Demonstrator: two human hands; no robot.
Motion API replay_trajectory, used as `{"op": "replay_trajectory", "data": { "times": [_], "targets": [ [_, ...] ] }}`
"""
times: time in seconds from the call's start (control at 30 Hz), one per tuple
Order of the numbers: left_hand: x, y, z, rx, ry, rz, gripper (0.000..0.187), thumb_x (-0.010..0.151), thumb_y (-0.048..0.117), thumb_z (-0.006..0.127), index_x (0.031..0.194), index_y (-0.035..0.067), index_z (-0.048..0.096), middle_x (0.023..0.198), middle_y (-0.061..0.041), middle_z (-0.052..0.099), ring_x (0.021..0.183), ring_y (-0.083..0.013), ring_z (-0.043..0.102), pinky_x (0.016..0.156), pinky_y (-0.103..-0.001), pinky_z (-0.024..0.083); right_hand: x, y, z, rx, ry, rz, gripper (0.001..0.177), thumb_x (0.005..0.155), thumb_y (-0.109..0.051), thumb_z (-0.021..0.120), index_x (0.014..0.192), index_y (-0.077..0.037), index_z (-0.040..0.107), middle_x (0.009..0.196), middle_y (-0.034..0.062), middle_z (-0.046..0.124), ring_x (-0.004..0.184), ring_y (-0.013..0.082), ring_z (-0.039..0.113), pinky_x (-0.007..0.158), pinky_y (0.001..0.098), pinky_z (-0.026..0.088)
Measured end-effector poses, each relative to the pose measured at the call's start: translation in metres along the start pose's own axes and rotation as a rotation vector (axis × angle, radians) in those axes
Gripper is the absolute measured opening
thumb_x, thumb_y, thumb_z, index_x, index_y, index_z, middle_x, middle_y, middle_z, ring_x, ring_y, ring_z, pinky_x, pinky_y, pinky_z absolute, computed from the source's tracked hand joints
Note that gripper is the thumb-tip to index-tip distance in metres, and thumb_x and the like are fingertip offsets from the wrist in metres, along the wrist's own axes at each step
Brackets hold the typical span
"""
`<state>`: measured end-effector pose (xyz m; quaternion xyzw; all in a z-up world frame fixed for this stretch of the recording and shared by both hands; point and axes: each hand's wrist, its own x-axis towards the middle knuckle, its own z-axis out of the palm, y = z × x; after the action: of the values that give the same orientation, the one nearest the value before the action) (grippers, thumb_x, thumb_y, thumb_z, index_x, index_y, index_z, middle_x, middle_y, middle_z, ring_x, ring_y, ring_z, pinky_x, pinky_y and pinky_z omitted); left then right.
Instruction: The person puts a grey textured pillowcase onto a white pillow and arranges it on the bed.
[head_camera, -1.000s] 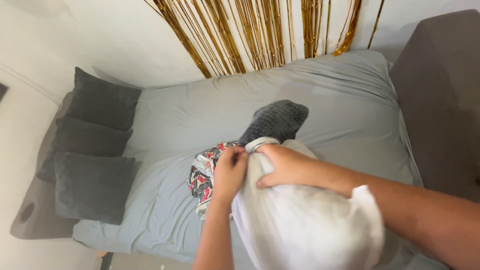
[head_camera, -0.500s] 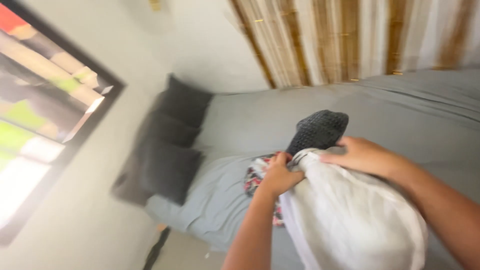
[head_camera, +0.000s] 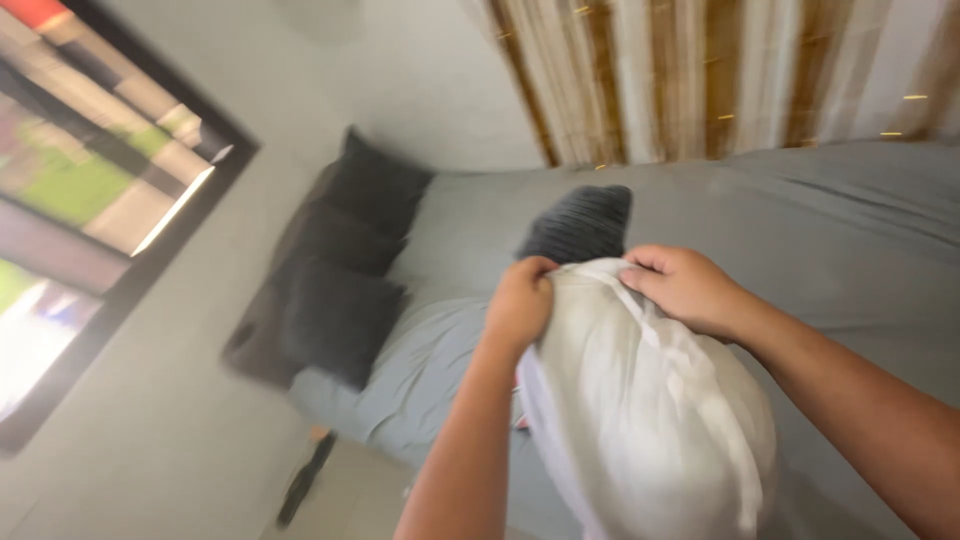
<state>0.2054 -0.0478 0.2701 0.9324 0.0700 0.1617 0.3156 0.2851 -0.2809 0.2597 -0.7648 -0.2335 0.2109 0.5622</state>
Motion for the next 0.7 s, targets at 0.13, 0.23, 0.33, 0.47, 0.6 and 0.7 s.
{"op": "replay_trajectory", "data": {
  "times": [0.13,0.23,0.33,0.47,0.6,0.7],
  "targets": [
    [-0.007,0.075,-0.013,-0.134,0.017,-0.057,0.023,0.084,0.015,0.064,0.102,0.003,0.073,0.1,-0.016,0.07,0.096,-0.0301,0.068,0.086,-0.038,0.052,-0.039,-0.046,-0.04,0.232,0.048,-0.035,0.025,0.097,-0.025,0.061,0.103,-0.005,0.074,0.085,-0.0026,0.072,0.076,0.0065,0.062,0.071,0.0277,0.052],
    [-0.033,0.057,0.025,-0.267,-0.093,-0.227,0.017,0.088,0.016,0.06,0.093,0.002,0.067,0.081,-0.011,0.07,0.077,-0.0209,0.064,0.073,-0.034,0.052,-0.058,-0.043,-0.028,0.07,0.098,-0.103,0.022,0.095,-0.025,0.062,0.103,-0.008,0.074,0.086,0.001,0.075,0.078,0.0068,0.064,0.072,0.0289,0.053],
    [-0.077,0.014,0.07,-0.667,-0.308,-0.431,0.013,0.093,0.017,0.055,0.092,0.006,0.062,0.077,-0.001,0.059,0.07,-0.0114,0.052,0.065,-0.032,0.043,-0.076,-0.012,0.015,-0.416,0.118,-0.097,0.02,0.091,-0.026,0.067,0.096,-0.007,0.071,0.089,0.0147,0.074,0.08,0.0281,0.068,0.077,0.04,0.053],
    [-0.118,-0.025,0.104,-1.002,-0.325,-0.683,0.011,0.091,0.016,0.056,0.091,0.008,0.064,0.082,0.0,0.06,0.078,-0.0109,0.053,0.074,-0.03,0.044,-0.079,0.045,0.048,-0.585,-0.03,-0.235,0.019,0.088,-0.023,0.064,0.095,-0.006,0.069,0.102,0.0177,0.072,0.096,0.0393,0.065,0.085,0.0502,0.05],
    [-0.132,-0.043,0.134,-1.401,-0.081,-0.956,0.012,0.092,0.017,0.052,0.088,0.009,0.061,0.084,-0.004,0.062,0.081,-0.0185,0.057,0.079,-0.034,0.05,-0.093,0.028,0.058,-0.885,-0.386,-0.127,0.025,0.089,-0.027,0.061,0.1,-0.009,0.074,0.114,0.0185,0.069,0.107,0.0368,0.063,0.09,0.0479,0.05],
    [-0.125,-0.01,0.132,-1.458,-0.008,-1.058,0.01,0.09,0.015,0.05,0.088,0.011,0.059,0.085,-0.005,0.063,0.082,-0.0212,0.059,0.08,-0.036,0.05,-0.095,0.025,0.048,-0.931,-0.566,0.032,0.031,0.091,-0.031,0.058,0.099,-0.007,0.076,0.115,0.0153,0.073,0.112,0.0349,0.064,0.096,0.0451,0.051]
  ]
}}
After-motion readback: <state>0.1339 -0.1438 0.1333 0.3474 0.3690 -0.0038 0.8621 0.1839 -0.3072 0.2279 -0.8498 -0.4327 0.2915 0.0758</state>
